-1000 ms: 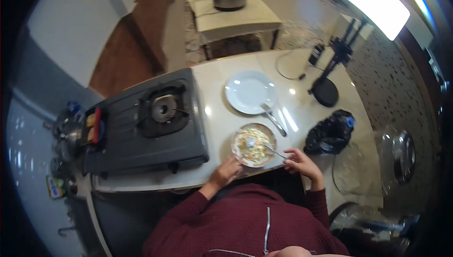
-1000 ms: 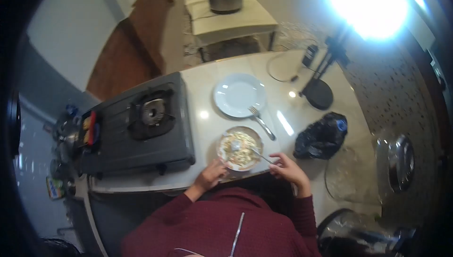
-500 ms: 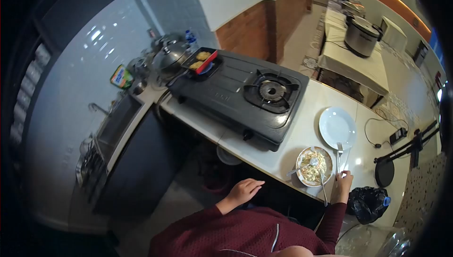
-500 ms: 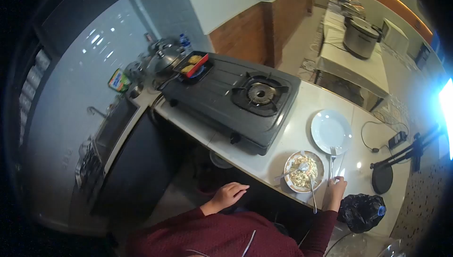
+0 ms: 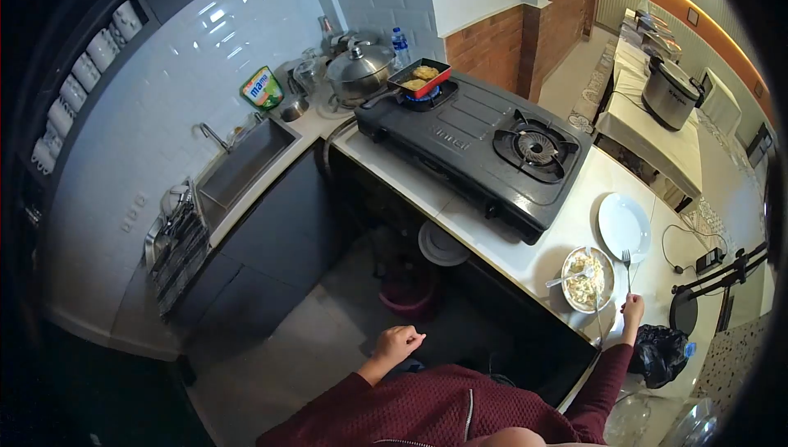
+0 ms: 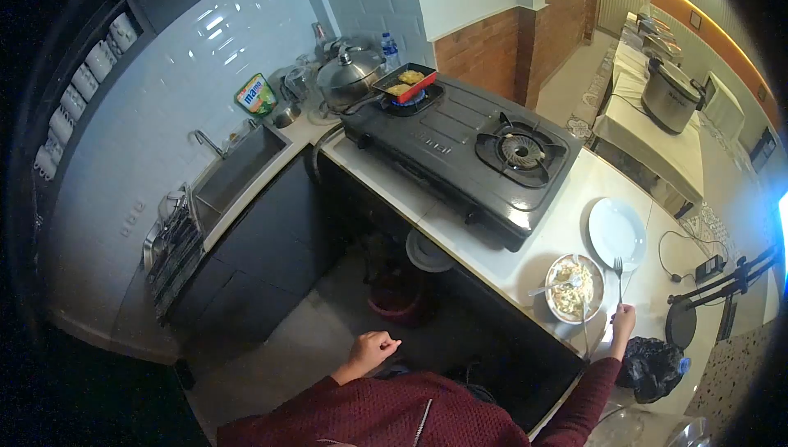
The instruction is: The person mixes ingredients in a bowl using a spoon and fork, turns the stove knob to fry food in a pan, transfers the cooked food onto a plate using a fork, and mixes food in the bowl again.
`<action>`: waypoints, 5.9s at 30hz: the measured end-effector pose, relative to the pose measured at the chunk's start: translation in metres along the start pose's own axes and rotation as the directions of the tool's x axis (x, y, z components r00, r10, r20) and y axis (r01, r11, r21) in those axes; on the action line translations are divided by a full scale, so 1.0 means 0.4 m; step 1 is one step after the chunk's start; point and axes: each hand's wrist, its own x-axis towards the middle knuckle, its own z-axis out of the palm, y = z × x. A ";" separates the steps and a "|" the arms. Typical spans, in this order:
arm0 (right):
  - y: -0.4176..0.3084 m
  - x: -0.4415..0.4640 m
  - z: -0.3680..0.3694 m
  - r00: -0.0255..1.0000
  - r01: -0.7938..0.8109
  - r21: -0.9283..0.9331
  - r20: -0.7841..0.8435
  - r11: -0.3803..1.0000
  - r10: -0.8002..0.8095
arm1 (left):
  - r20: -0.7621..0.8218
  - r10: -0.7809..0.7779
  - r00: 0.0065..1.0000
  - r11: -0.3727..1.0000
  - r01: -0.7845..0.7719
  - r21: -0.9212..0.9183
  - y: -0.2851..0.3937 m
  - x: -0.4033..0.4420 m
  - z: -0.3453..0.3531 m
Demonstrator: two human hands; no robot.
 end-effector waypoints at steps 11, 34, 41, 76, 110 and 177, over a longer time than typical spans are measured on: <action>0.058 0.107 -0.055 0.972 -0.161 0.407 -0.092 0.899 0.216 | 0.080 -0.042 0.996 0.990 0.030 0.140 -0.249 -0.078 -0.301; -0.602 -0.342 0.177 0.998 -0.014 0.590 -0.040 0.808 0.047 | -0.142 -0.134 0.981 0.981 0.111 -0.158 -0.431 0.783 -0.245; -0.780 -0.363 0.290 0.965 0.263 0.298 -0.080 0.918 -0.250 | -0.197 -0.411 0.890 0.910 0.388 -0.145 -0.651 1.069 -0.177; -0.888 -0.450 0.380 0.936 0.167 0.457 0.206 0.874 -0.286 | -0.009 -0.405 0.914 0.900 0.401 0.173 -0.777 1.162 -0.135; -0.880 -0.453 0.394 0.926 0.144 0.442 0.257 0.885 -0.278 | -0.074 -0.322 0.944 0.851 0.323 0.414 -0.671 1.118 -0.156; -1.638 -0.642 1.092 0.796 0.403 0.024 -0.503 0.915 -0.337 | 0.633 0.251 0.733 0.610 0.388 -0.691 -1.003 1.172 -0.610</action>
